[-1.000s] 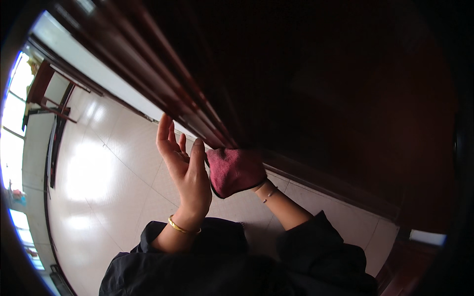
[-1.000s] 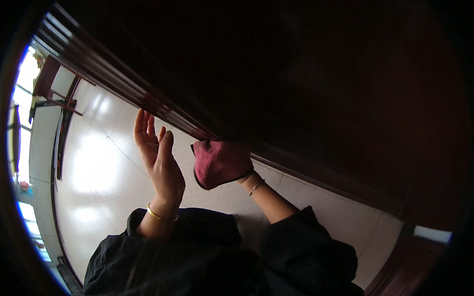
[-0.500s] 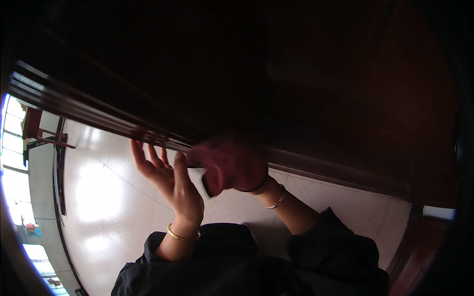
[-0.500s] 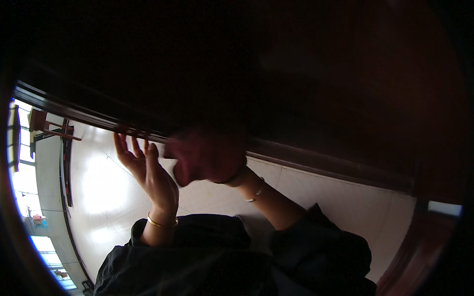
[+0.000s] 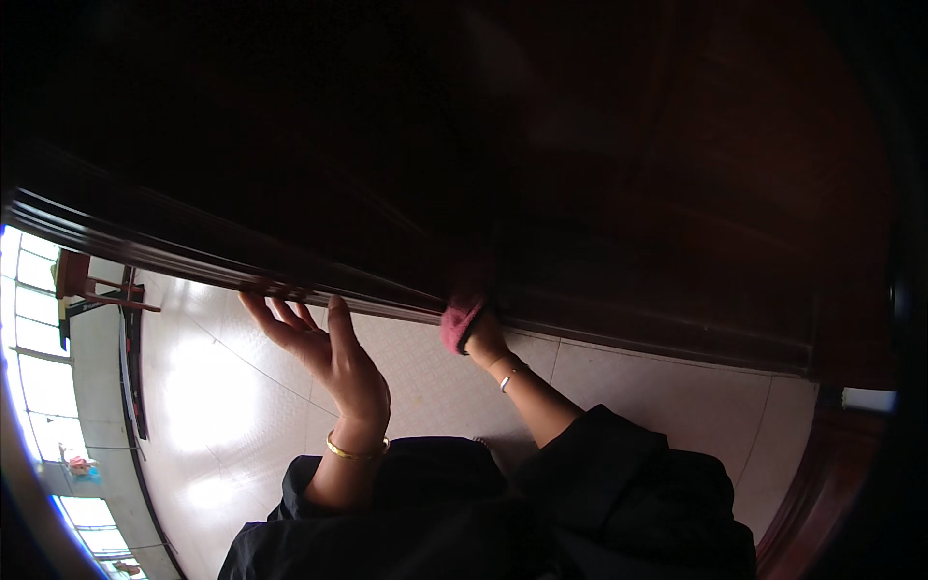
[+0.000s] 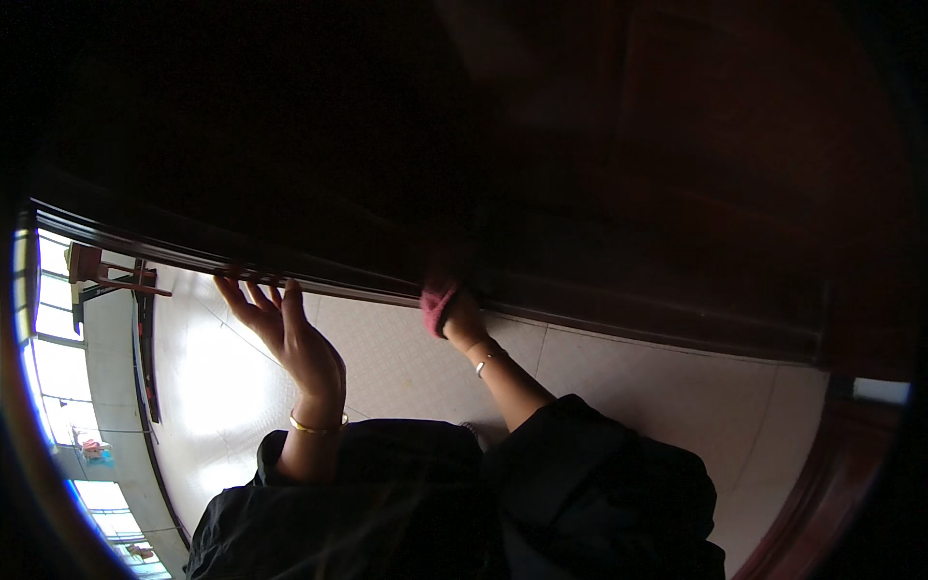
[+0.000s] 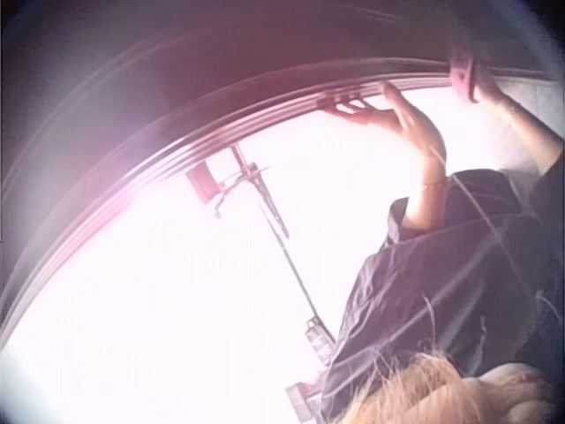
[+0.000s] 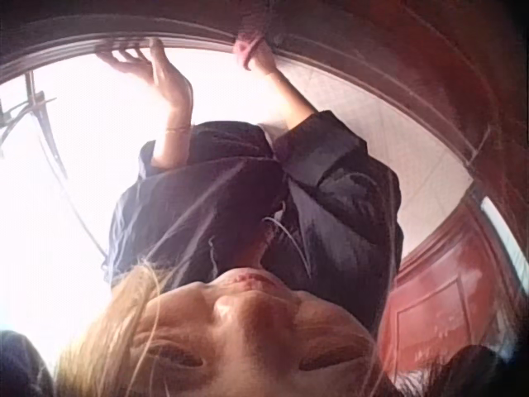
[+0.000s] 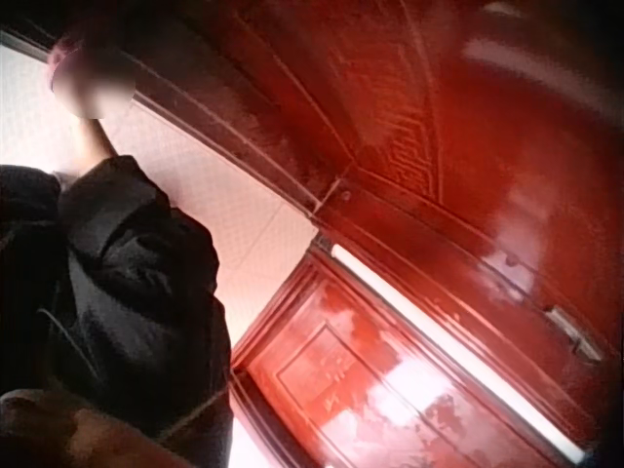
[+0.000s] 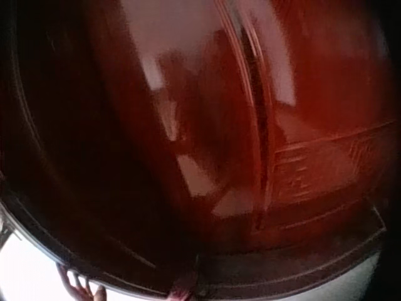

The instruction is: The person wipes a reddish-brown wooden door with a pink and grey cloth. They clean the flat surfaces, the carved decorative patterns, the door handle, and the door frame edges. The person opens the door to wipe the side edge and the bottom threshold area before closing it again.

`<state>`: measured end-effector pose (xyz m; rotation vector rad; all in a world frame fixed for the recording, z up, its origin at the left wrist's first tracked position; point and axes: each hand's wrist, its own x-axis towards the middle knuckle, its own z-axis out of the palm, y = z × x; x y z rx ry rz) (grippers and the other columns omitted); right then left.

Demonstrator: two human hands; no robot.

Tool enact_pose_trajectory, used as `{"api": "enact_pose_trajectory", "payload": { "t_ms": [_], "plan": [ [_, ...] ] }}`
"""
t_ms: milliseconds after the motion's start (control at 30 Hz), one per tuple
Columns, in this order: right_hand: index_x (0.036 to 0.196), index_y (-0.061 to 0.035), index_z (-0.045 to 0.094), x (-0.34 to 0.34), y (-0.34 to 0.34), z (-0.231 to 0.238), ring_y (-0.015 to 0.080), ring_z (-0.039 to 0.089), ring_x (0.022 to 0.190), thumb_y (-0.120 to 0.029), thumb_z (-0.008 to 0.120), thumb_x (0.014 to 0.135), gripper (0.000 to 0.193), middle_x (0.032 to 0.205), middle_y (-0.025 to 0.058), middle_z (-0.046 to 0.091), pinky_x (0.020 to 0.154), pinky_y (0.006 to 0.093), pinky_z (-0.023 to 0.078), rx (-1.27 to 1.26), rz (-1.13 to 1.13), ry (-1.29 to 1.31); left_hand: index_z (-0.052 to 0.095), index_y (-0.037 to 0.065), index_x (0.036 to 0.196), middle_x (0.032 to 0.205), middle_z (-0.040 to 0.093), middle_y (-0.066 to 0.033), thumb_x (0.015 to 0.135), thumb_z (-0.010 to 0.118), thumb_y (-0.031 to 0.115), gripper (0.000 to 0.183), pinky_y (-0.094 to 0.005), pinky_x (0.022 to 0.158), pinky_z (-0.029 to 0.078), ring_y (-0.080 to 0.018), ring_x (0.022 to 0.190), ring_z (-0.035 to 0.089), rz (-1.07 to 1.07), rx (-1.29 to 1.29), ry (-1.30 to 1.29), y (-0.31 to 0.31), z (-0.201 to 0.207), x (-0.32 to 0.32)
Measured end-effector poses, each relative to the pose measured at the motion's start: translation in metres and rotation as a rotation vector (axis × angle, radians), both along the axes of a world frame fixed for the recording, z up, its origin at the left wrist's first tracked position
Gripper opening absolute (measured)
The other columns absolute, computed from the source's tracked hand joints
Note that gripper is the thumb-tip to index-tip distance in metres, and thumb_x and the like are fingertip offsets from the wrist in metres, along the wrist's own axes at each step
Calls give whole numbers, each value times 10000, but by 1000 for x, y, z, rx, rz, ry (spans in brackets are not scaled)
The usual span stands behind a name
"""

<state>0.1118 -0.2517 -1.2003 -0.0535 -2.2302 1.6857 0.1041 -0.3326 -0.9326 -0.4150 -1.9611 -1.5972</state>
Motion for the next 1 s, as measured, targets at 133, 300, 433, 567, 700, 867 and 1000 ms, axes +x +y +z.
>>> {"api": "enact_pose_trajectory", "payload": {
  "t_ms": [133, 300, 433, 567, 700, 867, 1000],
  "plan": [
    [1266, -1, 455, 5, -1, -66, 338, 488, 1130, -111, 488, 840, 441, 1239, 210, 501, 987, 377, 388, 220, -78, -33, -12, 151, 1455, 1503, 54, -109, 837, 568, 64, 852, -437, 1117, 110, -277, 1373, 113, 73, -147, 26, 3, -3, -3],
    [1072, 57, 494, -19, 54, 13, 448, 556, 869, -17, 528, 744, 338, 932, 281, 572, 766, 479, 459, 117, -123, -402, 35, 124, 1456, 1511, 35, -107, 834, 583, 67, 830, -441, 1123, 59, -286, 1391, 45, 66, -89, -17, -4, 0, 3],
    [1011, 47, 526, -44, 109, 40, 413, 529, 956, -74, 542, 775, 266, 1010, 267, 544, 824, 460, 434, 253, -303, -46, 69, 141, 1458, 1510, -6, -146, 856, 579, 148, 789, -506, 1109, 17, -334, 1391, -29, 301, -471, 297, 0, 10, -6],
    [1089, 5, 529, -78, 122, 18, 371, 544, 1001, -72, 536, 789, 310, 1074, 234, 562, 869, 428, 434, 650, -137, -236, 409, 181, 1365, 1485, -75, -231, 799, 629, 219, 609, -682, 1010, -40, -508, 1319, -148, 283, -913, 377, 15, -4, -15],
    [1169, -35, 524, -80, 96, 2, 308, 501, 1115, -148, 490, 836, 353, 1152, 190, 558, 967, 447, 354, 874, -229, -194, 535, 252, 1268, 1477, -118, -233, 749, 652, 208, 534, -690, 996, -77, -510, 1281, -256, 426, -1114, 464, 5, -25, -25],
    [1083, 11, 565, -63, 78, -21, 301, 462, 1133, -159, 492, 828, 315, 1108, 164, 573, 990, 456, 326, 792, -287, -143, 578, 249, 1220, 1486, -42, -214, 734, 626, 143, 500, -692, 986, -104, -503, 1303, -213, 397, -1091, 499, 8, -23, -27],
    [679, -67, 651, -2, 52, -9, 249, 574, 891, -111, 592, 698, 76, 809, 85, 628, 809, 410, 460, 1002, 40, -184, 592, 219, 1204, 1483, 89, -184, 721, 602, 106, 496, -694, 986, -105, -495, 1326, -152, 388, -977, 480, 21, -24, -28]
  ]
}}
